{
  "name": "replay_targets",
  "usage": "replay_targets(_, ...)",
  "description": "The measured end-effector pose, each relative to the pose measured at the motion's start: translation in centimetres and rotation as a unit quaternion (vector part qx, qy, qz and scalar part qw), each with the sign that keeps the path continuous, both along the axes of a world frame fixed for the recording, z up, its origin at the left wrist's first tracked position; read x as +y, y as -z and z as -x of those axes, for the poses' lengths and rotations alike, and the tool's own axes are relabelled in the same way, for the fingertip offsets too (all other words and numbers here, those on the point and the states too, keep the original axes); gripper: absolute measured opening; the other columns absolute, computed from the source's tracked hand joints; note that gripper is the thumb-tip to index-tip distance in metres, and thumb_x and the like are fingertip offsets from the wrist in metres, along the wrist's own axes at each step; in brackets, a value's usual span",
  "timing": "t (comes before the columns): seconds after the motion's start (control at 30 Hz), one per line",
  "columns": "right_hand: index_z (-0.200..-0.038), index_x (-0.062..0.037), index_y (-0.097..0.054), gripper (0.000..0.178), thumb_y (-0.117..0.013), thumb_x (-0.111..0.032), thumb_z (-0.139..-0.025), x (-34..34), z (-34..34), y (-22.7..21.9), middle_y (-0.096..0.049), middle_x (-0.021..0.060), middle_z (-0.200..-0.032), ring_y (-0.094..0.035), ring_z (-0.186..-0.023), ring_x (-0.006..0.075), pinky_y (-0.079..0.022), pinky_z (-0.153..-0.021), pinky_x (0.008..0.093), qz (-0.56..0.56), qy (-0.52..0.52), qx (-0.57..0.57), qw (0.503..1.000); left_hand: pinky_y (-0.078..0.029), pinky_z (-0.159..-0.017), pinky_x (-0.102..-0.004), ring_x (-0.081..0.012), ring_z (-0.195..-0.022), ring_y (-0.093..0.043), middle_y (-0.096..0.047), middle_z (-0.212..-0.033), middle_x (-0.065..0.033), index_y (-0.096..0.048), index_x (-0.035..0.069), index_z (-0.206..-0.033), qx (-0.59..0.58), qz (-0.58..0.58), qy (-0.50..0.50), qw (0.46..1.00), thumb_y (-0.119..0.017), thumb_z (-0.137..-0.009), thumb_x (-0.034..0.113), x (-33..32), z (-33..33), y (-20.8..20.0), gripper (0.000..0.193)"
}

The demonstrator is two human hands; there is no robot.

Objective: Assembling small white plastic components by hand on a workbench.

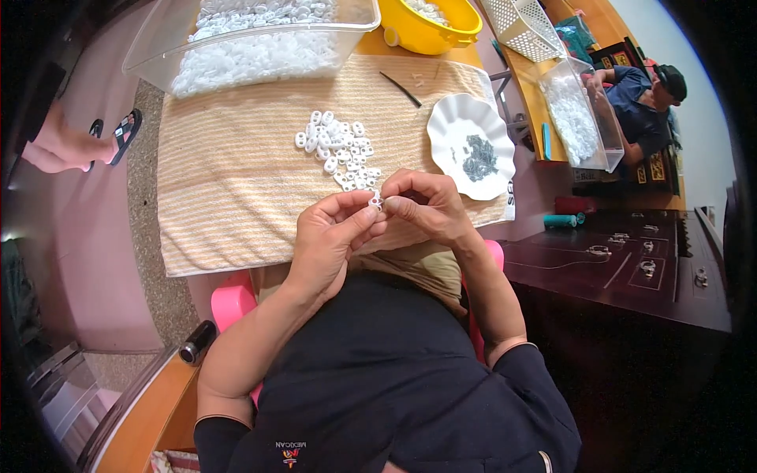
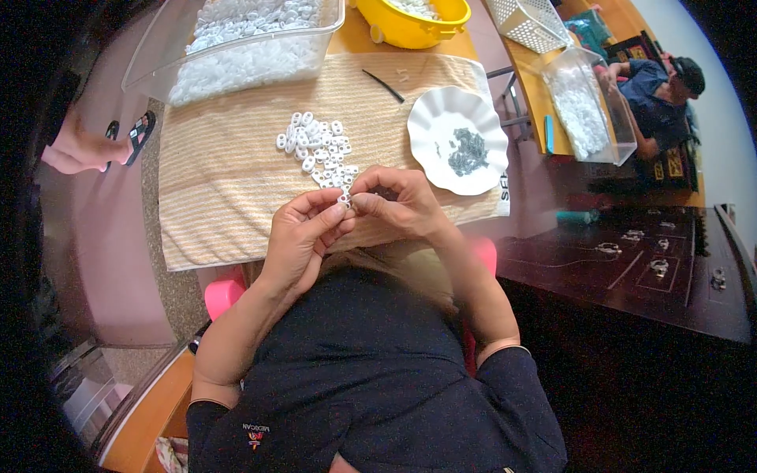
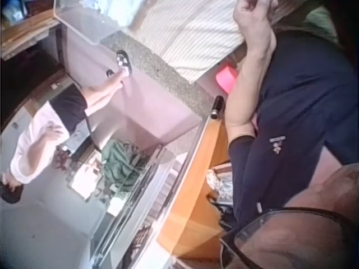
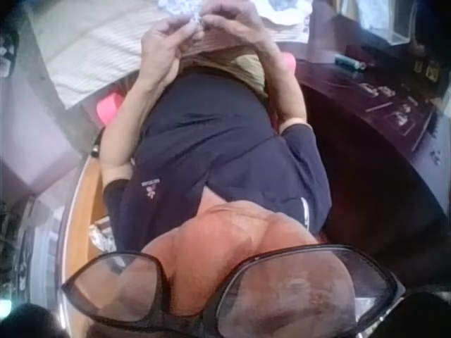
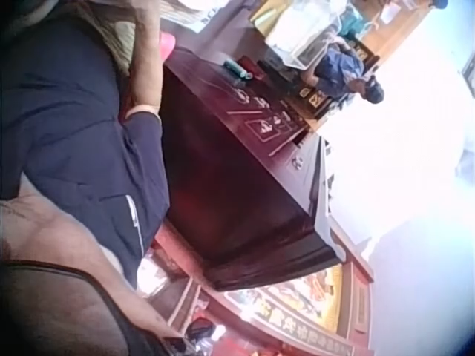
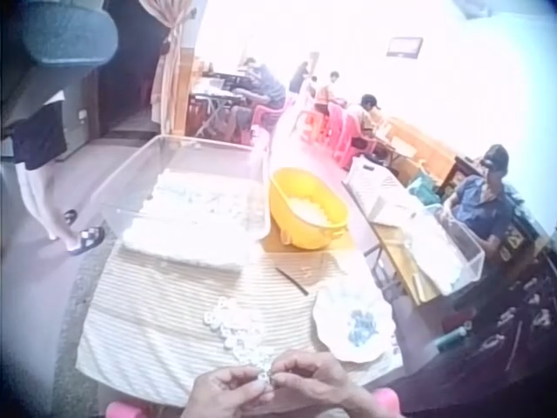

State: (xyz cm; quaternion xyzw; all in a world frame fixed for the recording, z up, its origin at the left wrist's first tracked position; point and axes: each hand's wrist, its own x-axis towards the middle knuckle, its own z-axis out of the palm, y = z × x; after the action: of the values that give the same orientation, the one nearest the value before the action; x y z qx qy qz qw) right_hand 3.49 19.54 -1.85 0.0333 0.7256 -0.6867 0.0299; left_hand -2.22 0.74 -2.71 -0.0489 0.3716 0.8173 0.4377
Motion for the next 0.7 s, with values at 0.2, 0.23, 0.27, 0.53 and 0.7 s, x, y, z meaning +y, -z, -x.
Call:
replay_targets(0.2,-0.095,0.0044,-0.063,0.009,-0.062,-0.002,-0.089,-0.23,-0.08,0.4,-0.062,0.0052,-0.091,-0.06,-0.081,0.0096,-0.048,-0.073,0.0224,0.019,0.011,-0.008,1.0,-0.056,-0.073,-0.0225,-0.0136,-0.079,-0.066,-0.067,-0.092,-0.0101,-0.06,-0.002,-0.106,-0.003,0.003,-0.005,1.0,-0.063,-0.088,0.002,0.04,-0.01,0.15,0.019)
replay_targets(0.23,-0.095,0.0044,-0.063,0.009,-0.062,-0.002,-0.089,-0.31,-0.12,0.33,-0.062,0.0052,-0.091,-0.06,-0.081,0.0096,-0.048,-0.073,0.0224,0.019,0.011,-0.008,1.0,-0.056,-0.073,-0.0224,-0.0137,-0.079,-0.066,-0.067,-0.092,-0.0102,-0.06,-0.002,-0.106,-0.004,0.003,-0.006,1.0,-0.063,-0.088,0.002,0.03,-0.01,0.16,0.019)
replay_targets(0.27,-0.095,0.0044,-0.063,0.009,-0.062,-0.002,-0.089,-0.4,-0.19,0.2,-0.062,0.005,-0.09,-0.059,-0.082,0.0092,-0.047,-0.073,0.0223,0.008,0.015,-0.011,1.0,-0.056,-0.073,-0.0224,-0.0137,-0.079,-0.066,-0.067,-0.092,-0.0102,-0.06,-0.002,-0.106,-0.003,0.003,-0.007,1.0,-0.063,-0.088,0.002,0.0,0.0,0.16,0.019)
replay_targets(0.53,-0.093,0.004,-0.063,0.008,-0.063,-0.002,-0.089,-0.73,-0.2,0.27,-0.062,0.0043,-0.09,-0.057,-0.082,0.0085,-0.046,-0.072,0.0218,-0.017,0.017,0.004,1.0,-0.056,-0.072,-0.0222,-0.0135,-0.077,-0.066,-0.068,-0.091,-0.0097,-0.061,-0.002,-0.105,0.008,0.006,0.008,1.0,-0.064,-0.088,0.002,0.02,-0.02,0.55,0.019)
replay_targets(0.7,-0.095,0.0014,-0.065,0.01,-0.065,-0.007,-0.089,-0.56,-0.14,0.61,-0.065,0.003,-0.088,-0.059,-0.08,0.0073,-0.047,-0.07,0.0213,-0.047,0.017,0.031,0.998,-0.056,-0.073,-0.022,-0.0132,-0.078,-0.066,-0.068,-0.091,-0.0094,-0.061,-0.002,-0.105,-0.001,0.016,0.0,1.0,-0.064,-0.088,0.003,0.09,-0.09,0.18,0.018)
